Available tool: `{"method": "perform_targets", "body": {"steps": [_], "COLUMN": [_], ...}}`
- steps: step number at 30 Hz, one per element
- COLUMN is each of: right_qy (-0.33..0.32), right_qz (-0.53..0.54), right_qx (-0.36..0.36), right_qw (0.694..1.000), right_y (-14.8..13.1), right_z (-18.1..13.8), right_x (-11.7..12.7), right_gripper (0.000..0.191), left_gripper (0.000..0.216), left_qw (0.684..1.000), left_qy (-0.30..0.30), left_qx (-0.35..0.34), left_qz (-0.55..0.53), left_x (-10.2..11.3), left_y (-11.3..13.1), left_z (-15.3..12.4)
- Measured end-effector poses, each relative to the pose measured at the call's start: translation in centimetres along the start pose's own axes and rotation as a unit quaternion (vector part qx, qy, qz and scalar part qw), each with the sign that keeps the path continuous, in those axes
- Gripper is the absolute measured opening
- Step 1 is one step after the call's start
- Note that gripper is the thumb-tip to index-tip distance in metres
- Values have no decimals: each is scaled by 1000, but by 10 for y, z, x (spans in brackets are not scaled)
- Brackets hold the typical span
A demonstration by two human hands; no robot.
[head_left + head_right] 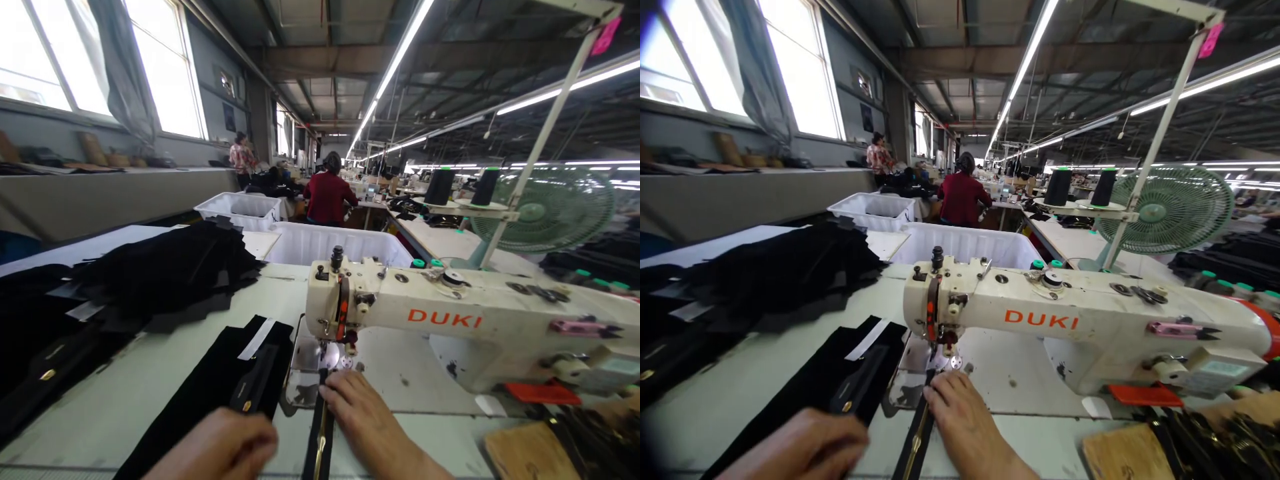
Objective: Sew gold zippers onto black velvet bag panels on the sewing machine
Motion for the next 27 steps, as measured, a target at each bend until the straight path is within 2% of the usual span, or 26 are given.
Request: {"method": "perform_targets", "body": {"steps": [1,2,4,6,8,11,16,19,22,25,27], "right_qy": [1,-1,-8,-11,-19,-18,6,23,50,68,79], "right_qz": [-5,-7,-9,-17,-21,-15,-5,-7,-22,-37,-43], "right_qx": [-7,-12,-17,-23,-30,-35,-33,-31,-14,3,9], "right_qw": [1000,1000,1000,1000,999,999,999,999,998,997,996], "right_y": [3,5,8,9,9,8,6,5,4,5,6], "right_z": [1,1,2,2,1,-1,-1,-1,-4,-8,-9], "right_x": [1,2,3,4,2,-3,-5,-3,-6,-11,-12], "right_gripper": [31,31,32,33,35,37,35,29,31,33,32], "left_gripper": [26,30,43,54,41,18,19,36,48,59,67], "left_qw": [986,948,930,925,925,931,940,932,907,858,834], "left_qy": [-14,-4,-19,-48,-78,-91,-43,10,30,6,-11], "left_qx": [-58,-112,-138,-146,-148,-143,-139,-144,-170,-239,-270], "left_qz": [158,299,339,347,340,324,309,334,385,456,480], "left_x": [17,33,55,66,65,50,15,-3,-20,-36,-41], "left_y": [0,-1,-12,-25,-35,-38,-29,-28,-28,-22,-18], "left_z": [17,37,75,104,117,113,101,88,62,39,34]}}
Point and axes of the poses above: each hand's wrist, its own z-axis towards the middle knuckle, its own x-axis out of the back of the hand, y = z × x, the point moved 3 cm from there along z, towards the middle knuckle, and after that the axes turned 14 degrees about -x, right-handed, at the moved point
